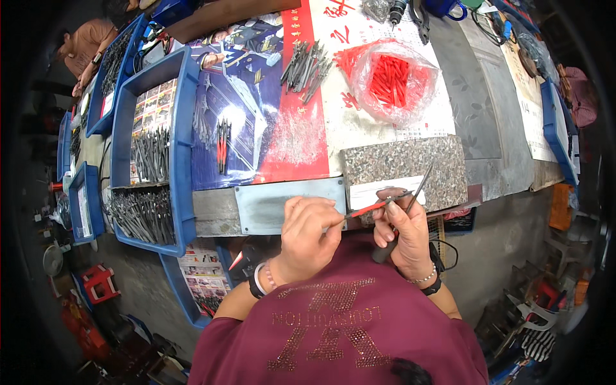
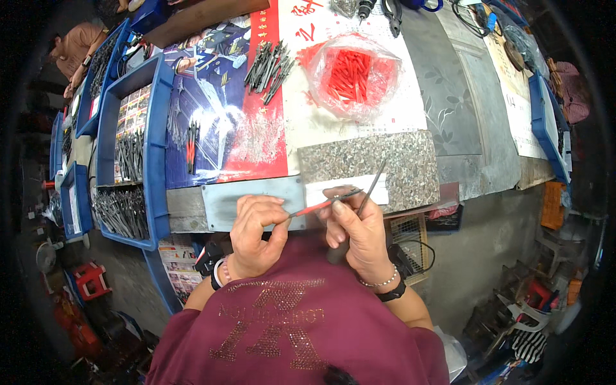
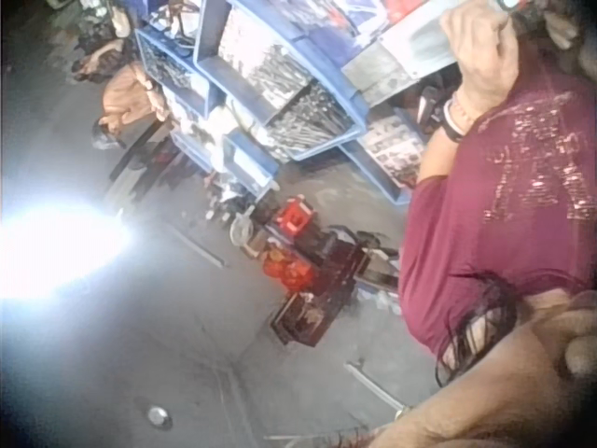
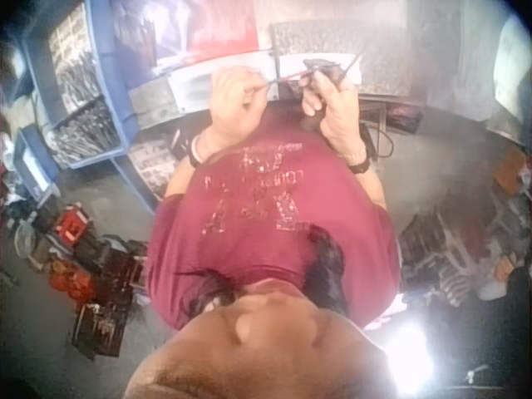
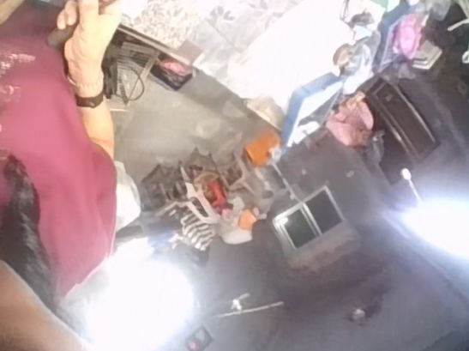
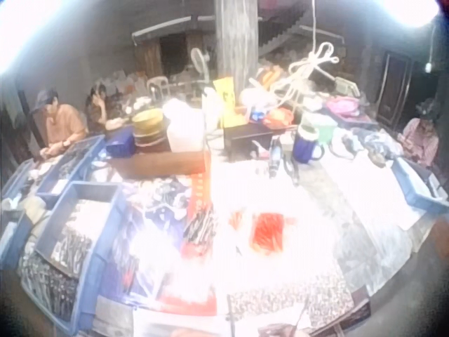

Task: The person repeatedly picks a red plastic sleeve and a metal rod from a workbench, slides the sleeve onto the rod, and places the assembled pair into a blue bin. The cycle continues with multiple identical units.

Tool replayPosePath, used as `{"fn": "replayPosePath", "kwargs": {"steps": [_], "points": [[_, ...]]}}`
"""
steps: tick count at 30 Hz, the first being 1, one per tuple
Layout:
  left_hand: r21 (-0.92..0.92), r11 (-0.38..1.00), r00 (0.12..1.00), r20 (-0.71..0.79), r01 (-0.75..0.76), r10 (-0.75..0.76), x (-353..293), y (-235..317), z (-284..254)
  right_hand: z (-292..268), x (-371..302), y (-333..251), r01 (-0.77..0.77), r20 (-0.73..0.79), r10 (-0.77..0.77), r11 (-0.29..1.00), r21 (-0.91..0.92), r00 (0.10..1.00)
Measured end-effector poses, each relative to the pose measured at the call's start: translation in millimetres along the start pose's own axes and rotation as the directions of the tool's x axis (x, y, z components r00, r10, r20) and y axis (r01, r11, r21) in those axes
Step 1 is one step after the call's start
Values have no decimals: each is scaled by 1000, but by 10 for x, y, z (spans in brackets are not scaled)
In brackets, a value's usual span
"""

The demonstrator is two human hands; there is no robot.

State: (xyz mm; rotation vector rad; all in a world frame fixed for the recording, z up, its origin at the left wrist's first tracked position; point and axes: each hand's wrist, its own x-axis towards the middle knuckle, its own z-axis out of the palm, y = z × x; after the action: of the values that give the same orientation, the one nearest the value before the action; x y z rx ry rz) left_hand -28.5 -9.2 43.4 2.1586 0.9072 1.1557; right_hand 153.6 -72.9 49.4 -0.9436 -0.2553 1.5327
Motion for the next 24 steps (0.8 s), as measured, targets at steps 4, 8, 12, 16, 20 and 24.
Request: {"fn": "replayPosePath", "kwargs": {"steps": [4, 8, 12, 16, 20, 24], "points": [[-29, 1000, 1000, -1, -13, 13, 5, 17, -9, 67, 59, 12, 49, 4, -49, 999, 14, 999], [-18, 999, 998, 50, -32, 32, 5, 37, -11, 111, 86, 51, 76, -46, -76, 997, -4, 996], [-8, 999, 996, 77, -39, 39, -4, 44, -7, 142, 108, 95, 117, -71, -125, 987, -114, 990], [-201, 976, 994, 84, 79, -63, -24, 80, 38, 195, 91, 128, 192, 33, -192, 930, -314, 981], [-426, 809, 910, 269, 405, -314, -78, 149, 13, 281, 79, 176, 334, 199, -268, 753, -566, 943], [-527, 734, 903, 275, 428, -330, -95, 137, 16, 333, 163, 187, 604, 446, -513, 191, -774, 733]]}}
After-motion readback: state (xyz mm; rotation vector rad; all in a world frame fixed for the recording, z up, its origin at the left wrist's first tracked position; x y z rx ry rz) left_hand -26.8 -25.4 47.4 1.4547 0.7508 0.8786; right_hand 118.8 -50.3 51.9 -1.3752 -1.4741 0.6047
